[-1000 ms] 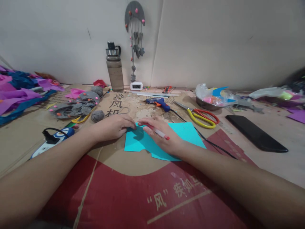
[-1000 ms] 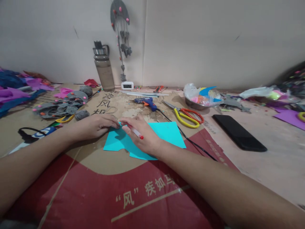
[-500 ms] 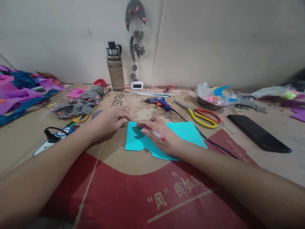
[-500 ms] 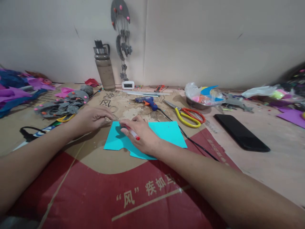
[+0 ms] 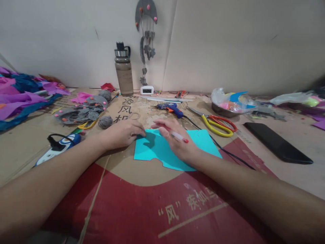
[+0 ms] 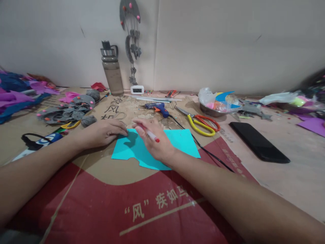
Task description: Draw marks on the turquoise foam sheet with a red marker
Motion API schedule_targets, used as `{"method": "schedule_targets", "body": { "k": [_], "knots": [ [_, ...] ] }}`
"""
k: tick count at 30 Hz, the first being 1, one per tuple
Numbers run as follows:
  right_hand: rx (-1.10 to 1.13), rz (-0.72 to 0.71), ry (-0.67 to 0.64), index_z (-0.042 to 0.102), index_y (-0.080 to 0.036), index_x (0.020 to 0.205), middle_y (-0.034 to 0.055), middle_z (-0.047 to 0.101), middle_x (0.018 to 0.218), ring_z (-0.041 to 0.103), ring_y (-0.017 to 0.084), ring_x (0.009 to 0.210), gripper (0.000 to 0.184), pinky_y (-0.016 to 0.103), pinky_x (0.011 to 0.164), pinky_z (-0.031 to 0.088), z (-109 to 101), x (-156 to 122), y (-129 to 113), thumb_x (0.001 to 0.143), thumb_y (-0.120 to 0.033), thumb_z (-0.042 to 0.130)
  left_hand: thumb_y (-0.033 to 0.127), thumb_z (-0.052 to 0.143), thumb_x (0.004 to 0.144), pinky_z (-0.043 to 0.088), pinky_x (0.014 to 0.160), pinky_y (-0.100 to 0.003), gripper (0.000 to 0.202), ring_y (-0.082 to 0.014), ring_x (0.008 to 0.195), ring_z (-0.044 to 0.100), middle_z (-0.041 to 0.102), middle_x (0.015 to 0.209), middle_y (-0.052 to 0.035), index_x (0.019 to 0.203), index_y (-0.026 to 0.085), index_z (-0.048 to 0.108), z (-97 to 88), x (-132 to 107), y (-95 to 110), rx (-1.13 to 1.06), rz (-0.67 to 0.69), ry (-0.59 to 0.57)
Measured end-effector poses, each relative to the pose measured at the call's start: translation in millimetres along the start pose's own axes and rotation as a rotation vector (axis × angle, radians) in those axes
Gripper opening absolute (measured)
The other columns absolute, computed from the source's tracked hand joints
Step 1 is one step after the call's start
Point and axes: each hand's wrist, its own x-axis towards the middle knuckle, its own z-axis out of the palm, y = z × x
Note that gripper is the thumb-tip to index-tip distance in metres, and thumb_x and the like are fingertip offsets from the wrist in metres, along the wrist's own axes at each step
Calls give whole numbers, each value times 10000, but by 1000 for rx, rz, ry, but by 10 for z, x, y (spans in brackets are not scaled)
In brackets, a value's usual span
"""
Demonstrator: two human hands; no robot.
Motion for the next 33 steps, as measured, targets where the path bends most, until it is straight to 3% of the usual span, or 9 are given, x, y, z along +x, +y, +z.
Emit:
{"method": "schedule_targets", "body": {
  "k": [2, 5, 11, 16, 20, 25, 29, 33],
  "knots": [
    [32, 38, 107, 564, -252, 1171, 36, 675, 1066, 526, 214, 1097, 325, 409, 966, 384, -4, 13, 25, 966, -423, 379, 72, 418, 844, 488, 908, -292, 349, -162, 964, 631, 699, 1035, -43, 971, 191, 720, -5, 3, -1, 2, 0, -9],
    [20, 50, 159, 616, -234, 1063, 60, 653, 1052, 550, 215, 1073, 336, 403, 960, 405, 6, 38, 78, 964, -434, 365, 70, 424, 841, 484, 901, -288, 342, -163, 962, 626, 695, 1022, -43, 961, 193, 720, -20, 10, 0, 2, 9, -16],
    [77, 51, 118, 638, -213, 994, 74, 659, 1028, 598, 209, 996, 335, 390, 906, 444, 32, 55, 115, 952, -434, 390, 67, 446, 827, 469, 926, -290, 319, -164, 994, 615, 679, 1047, -44, 939, 187, 719, -31, 18, 18, -34, 2, -44],
    [239, 122, 99, 571, -205, 996, 58, 661, 960, 627, 184, 917, 253, 337, 802, 474, 45, 57, 96, 932, -411, 440, 60, 426, 828, 461, 960, -285, 339, -156, 1023, 619, 681, 1098, -48, 963, 174, 714, -54, 20, 43, -57, -60, -87],
    [190, 127, 89, 562, -199, 888, 38, 646, 870, 607, 166, 827, 219, 307, 744, 457, 30, 56, 72, 917, -397, 472, 19, 434, 768, 456, 969, -294, 398, -159, 1034, 613, 682, 1102, -39, 1024, 178, 694, -77, 19, 70, -41, -74, -101],
    [198, 145, 29, 587, -214, 948, 30, 680, 949, 629, 159, 882, 125, 301, 761, 464, -28, 73, -16, 883, -311, 543, 27, 456, 769, 458, 958, -296, 427, -168, 1035, 607, 667, 1124, -49, 1099, 192, 670, -70, 18, 93, 2, -59, -108],
    [190, 98, 27, 583, -208, 917, 26, 657, 897, 620, 149, 814, 101, 290, 707, 468, -86, 202, -146, 866, -292, 564, 40, 458, 782, 451, 977, -300, 389, -174, 1039, 609, 664, 1124, -58, 1059, 178, 695, -60, 25, 103, 4, -46, -107],
    [296, 92, 17, 526, -199, 858, 17, 629, 790, 586, 126, 703, 185, 275, 654, 463, -87, 393, -255, 914, -370, 483, 33, 451, 778, 454, 973, -293, 400, -167, 1006, 621, 678, 1090, -51, 1053, 178, 704, -62, 31, 110, 8, -64, -109]
  ]
}}
